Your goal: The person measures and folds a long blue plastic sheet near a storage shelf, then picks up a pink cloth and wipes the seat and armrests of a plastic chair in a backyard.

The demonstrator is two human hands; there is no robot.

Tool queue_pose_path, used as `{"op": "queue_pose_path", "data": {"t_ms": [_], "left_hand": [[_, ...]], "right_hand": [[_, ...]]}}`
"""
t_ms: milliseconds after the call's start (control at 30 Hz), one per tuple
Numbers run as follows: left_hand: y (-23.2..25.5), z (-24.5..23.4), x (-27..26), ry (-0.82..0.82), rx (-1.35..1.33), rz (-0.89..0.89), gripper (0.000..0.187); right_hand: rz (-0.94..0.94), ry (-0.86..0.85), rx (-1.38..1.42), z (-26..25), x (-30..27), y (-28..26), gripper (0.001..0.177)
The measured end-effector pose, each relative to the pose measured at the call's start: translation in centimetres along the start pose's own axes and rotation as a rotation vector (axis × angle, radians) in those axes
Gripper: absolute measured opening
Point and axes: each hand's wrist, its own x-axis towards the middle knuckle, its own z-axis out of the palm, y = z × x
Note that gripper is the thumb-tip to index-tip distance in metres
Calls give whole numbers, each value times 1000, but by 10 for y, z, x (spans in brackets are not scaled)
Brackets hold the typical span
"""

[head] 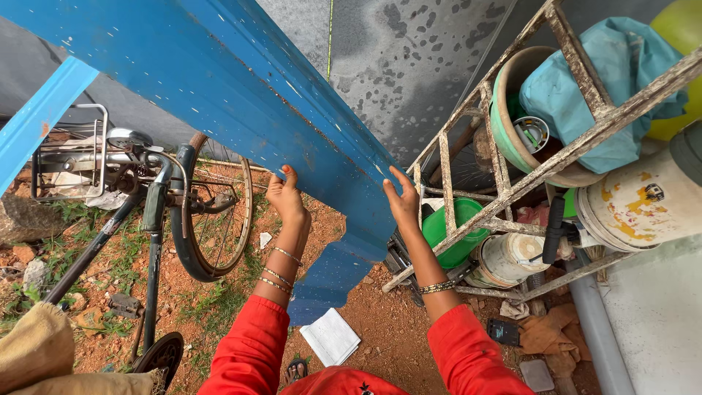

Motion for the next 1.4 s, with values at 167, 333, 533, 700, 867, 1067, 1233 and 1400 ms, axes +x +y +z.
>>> {"op": "queue_pose_path", "data": {"t_ms": [167, 333, 533, 700, 867, 1067, 1233, 1400], "left_hand": [[-17, 5, 4, -68, 14, -8, 25], [-29, 0, 2, -116, 27, -87, 22], [-54, -7, 6, -166, 77, -130, 22], [-60, -6, 9, -223, 93, -156, 25], [-61, -2, 16, -235, 108, -179, 24], [-69, -1, 32, -189, 114, -206, 32], [-62, 4, 41, -199, 97, -228, 28], [-60, 8, 45, -190, 71, -308, 21]], "right_hand": [[-193, 45, -181, 19, -2, -80, 43], [-418, 64, -533, 57, 1, -122, 60], [-562, 30, -877, 97, 27, -150, 94], [-566, 14, -1060, 97, 42, -152, 100], [-414, -37, -1232, 75, 28, -113, 96], [-262, -138, -1321, 42, 1, -40, 98], [-207, -165, -1423, 22, -19, -11, 93], [-89, -28, -1228, 27, -16, -19, 52]]}}
